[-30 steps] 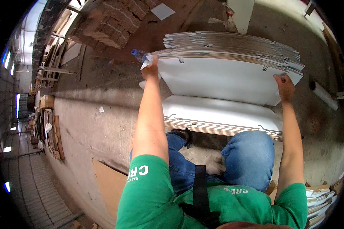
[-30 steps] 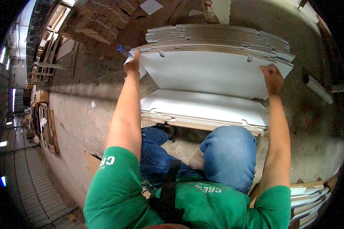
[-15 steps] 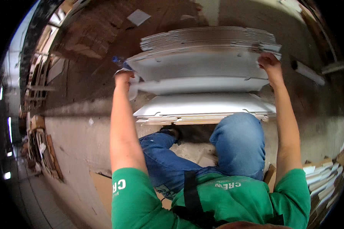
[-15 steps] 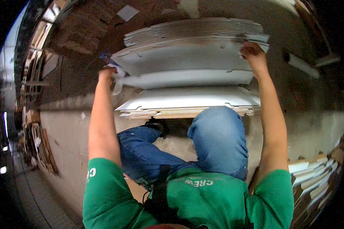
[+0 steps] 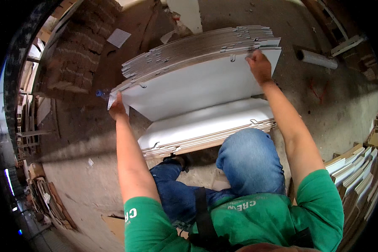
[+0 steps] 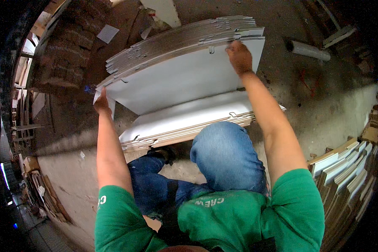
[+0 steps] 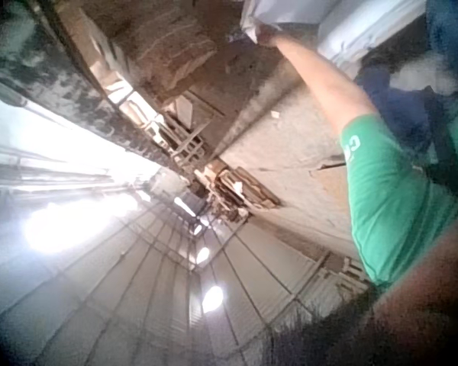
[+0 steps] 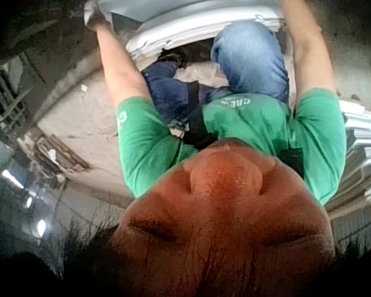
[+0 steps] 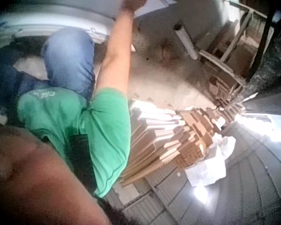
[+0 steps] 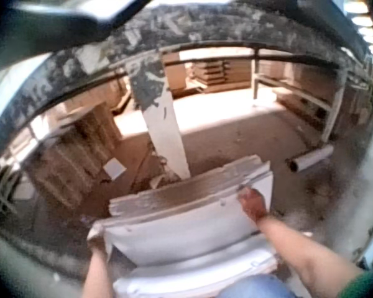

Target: The person sits on the floor in a warehouse and applies small white labels to a stack of flat white panels. They peel each label from a backing sheet and stick it onto the edge of a panel, repeating this process for multiple items in the stack.

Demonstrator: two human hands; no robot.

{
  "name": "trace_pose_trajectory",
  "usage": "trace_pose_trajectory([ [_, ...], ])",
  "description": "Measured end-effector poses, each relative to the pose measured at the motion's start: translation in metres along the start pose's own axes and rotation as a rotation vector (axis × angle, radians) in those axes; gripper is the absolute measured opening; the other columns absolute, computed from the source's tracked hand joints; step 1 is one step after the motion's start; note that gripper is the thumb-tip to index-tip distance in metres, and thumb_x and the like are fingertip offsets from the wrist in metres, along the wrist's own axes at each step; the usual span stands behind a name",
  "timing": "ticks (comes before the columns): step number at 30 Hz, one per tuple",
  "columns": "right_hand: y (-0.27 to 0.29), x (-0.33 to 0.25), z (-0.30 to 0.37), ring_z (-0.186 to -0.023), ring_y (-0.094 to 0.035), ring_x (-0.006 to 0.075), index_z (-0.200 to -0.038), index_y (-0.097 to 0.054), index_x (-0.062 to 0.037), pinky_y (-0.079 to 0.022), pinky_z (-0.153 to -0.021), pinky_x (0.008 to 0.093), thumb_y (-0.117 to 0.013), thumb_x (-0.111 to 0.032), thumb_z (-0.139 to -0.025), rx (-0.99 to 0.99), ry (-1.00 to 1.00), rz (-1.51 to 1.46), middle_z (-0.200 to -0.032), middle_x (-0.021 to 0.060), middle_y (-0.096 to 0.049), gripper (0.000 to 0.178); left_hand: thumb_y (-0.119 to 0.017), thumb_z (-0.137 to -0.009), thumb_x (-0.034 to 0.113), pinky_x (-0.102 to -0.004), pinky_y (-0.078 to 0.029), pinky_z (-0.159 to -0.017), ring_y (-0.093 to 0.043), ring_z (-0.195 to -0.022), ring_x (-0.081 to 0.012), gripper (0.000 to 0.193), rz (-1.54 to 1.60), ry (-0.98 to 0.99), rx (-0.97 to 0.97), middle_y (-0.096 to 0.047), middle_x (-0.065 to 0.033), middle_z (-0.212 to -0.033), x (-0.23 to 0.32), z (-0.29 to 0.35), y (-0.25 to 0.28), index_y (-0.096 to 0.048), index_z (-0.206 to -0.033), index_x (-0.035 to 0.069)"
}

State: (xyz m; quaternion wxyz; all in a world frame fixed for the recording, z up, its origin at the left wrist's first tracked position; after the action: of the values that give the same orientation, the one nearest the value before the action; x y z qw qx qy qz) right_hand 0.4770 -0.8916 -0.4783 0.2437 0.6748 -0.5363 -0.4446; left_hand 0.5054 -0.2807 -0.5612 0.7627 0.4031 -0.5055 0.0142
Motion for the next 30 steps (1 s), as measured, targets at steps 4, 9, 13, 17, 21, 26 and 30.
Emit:
trace_pose_trajectory([
  [4, 0.031, 0.068, 0.004, -0.060, -0.053, 0.0217, -0.072, -0.051, -0.0049, -0.044, -0.060, 0.0326, -0.067, -0.024, -0.073, 0.034, -0.362, -0.168, -0.061, 0.0066, -0.055, 0.025, -0.057, -0.079, 0.048, -0.0342, -0.043, -0.080, -0.059, -0.094, -0.0214, 0.051, -0.212, -0.044, 0.061, -0.063, -0.0100, -0.101, 0.016, 0.022, 0.002, -0.063, -0.096, 0.001],
  [9, 0.001, 0.034, 0.002, -0.058, -0.047, 0.0094, -0.070, -0.052, -0.0063, -0.042, -0.056, 0.0255, -0.069, -0.019, -0.076, -0.172, -0.518, -0.956, -0.063, 0.0002, -0.054, 0.022, -0.054, -0.082, 0.044, -0.0357, -0.043, -0.081, -0.059, -0.097, -0.0228, 0.042, -0.084, -0.223, 0.045, -0.064, -0.0078, -0.102, -0.074, -0.037, 0.041, -0.064, -0.097, 0.006],
  [13, 0.025, 0.019, 0.020, -0.060, -0.048, 0.0093, -0.071, -0.053, -0.0065, -0.042, -0.059, 0.0245, -0.070, -0.017, -0.076, -0.243, -0.526, -0.885, -0.064, 0.0000, -0.053, 0.021, -0.050, -0.080, 0.055, -0.0365, -0.041, -0.084, -0.056, -0.099, -0.0295, 0.058, -0.081, -0.100, 0.131, -0.062, -0.0148, -0.102, -0.034, -0.029, 0.009, -0.063, -0.097, 0.002],
  [17, 0.029, 0.014, 0.033, -0.062, -0.048, 0.0092, -0.069, -0.052, -0.0070, -0.041, -0.059, 0.0245, -0.070, -0.017, -0.076, -0.238, -0.590, -0.959, -0.066, 0.0001, -0.053, 0.021, -0.057, -0.076, 0.051, -0.0348, -0.040, -0.085, -0.057, -0.098, -0.0297, 0.059, -0.042, -0.044, 0.044, -0.061, -0.0177, -0.103, 0.010, 0.000, 0.006, -0.059, -0.104, -0.001],
  [21, 0.030, 0.005, 0.031, -0.063, -0.050, 0.0095, -0.069, -0.052, -0.0075, -0.041, -0.061, 0.0240, -0.070, -0.016, -0.076, -0.277, -0.570, -0.959, -0.066, -0.0001, -0.053, 0.021, -0.062, -0.074, 0.043, -0.0339, -0.040, -0.086, -0.057, -0.099, -0.0296, 0.051, -0.071, -0.141, 0.080, -0.061, -0.0148, -0.107, 0.012, -0.009, 0.021, -0.059, -0.105, 0.002],
  [26, 0.028, -0.001, 0.024, -0.068, -0.052, 0.0106, -0.075, -0.054, -0.0057, -0.043, -0.066, 0.0242, -0.068, -0.014, -0.077, -0.310, -0.556, -0.995, -0.071, 0.0010, -0.054, 0.016, -0.061, -0.076, 0.038, -0.0375, -0.041, -0.084, -0.057, -0.096, -0.0292, 0.042, -0.014, -0.128, 0.079, -0.061, -0.0134, -0.104, -0.003, -0.021, 0.019, -0.060, -0.101, 0.005],
  [30, 0.038, 0.001, 0.016, -0.076, -0.054, 0.0115, -0.083, -0.057, -0.0033, -0.044, -0.071, 0.0246, -0.063, -0.009, -0.079, -0.243, -0.593, -1.084, -0.083, 0.0034, -0.057, 0.009, -0.056, -0.075, 0.023, -0.0454, -0.038, -0.081, -0.051, -0.096, -0.0270, 0.029, 0.137, 0.124, -0.265, -0.056, -0.0133, -0.105, 0.006, 0.001, 0.002, -0.060, -0.101, 0.009],
])
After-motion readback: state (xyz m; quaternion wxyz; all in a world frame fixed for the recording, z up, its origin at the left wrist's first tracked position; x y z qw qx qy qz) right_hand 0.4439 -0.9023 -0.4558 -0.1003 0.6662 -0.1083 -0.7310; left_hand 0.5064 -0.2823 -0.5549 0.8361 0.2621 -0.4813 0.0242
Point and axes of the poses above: each hand's wrist, its own z-axis away from the middle knuckle, its own y-axis out of the back of the hand, x = y × z, the point moved 10 cm from there along -z, towards the middle knuckle
